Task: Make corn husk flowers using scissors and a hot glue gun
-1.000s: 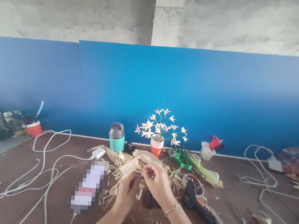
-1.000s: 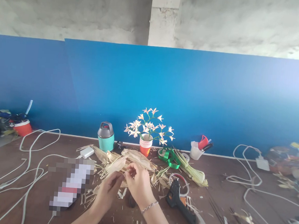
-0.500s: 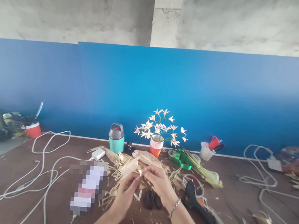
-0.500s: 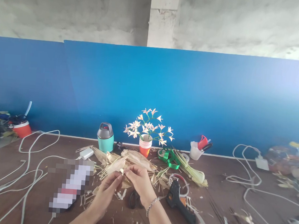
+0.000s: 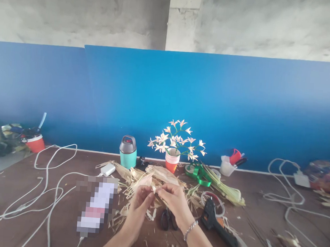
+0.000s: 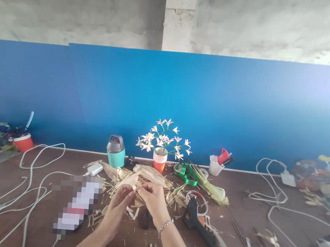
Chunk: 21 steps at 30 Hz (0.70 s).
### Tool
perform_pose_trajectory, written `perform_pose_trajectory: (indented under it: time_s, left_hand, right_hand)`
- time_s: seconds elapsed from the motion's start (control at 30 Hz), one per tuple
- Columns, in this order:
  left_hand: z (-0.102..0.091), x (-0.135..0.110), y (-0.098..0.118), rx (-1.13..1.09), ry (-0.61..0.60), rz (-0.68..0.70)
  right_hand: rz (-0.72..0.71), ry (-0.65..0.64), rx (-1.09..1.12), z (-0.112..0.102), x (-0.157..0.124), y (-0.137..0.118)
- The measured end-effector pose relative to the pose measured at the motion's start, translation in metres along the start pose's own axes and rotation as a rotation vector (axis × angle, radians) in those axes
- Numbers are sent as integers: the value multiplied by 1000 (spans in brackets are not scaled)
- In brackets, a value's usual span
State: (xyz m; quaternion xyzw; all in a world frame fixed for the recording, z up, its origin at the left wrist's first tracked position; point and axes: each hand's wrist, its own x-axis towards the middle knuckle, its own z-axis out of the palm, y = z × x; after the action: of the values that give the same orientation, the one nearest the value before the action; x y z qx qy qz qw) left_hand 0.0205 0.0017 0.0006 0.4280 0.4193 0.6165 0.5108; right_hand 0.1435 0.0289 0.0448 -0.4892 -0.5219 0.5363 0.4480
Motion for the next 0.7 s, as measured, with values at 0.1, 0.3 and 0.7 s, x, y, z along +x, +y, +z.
perform_pose_trajectory:
  time_s: [0.1, 0.3, 0.7]
  left_hand:
    - [0, -2, 6, 119, 52, 124]
    - [-3, -5, 11, 428, 114, 268]
    - [-4, -4, 8, 525, 116, 274]
  right_hand:
    - [9, 11, -16, 1, 0, 0]
    - [-5, 20, 2, 4, -2, 0]
    - [-25, 25, 20, 6, -5, -1]
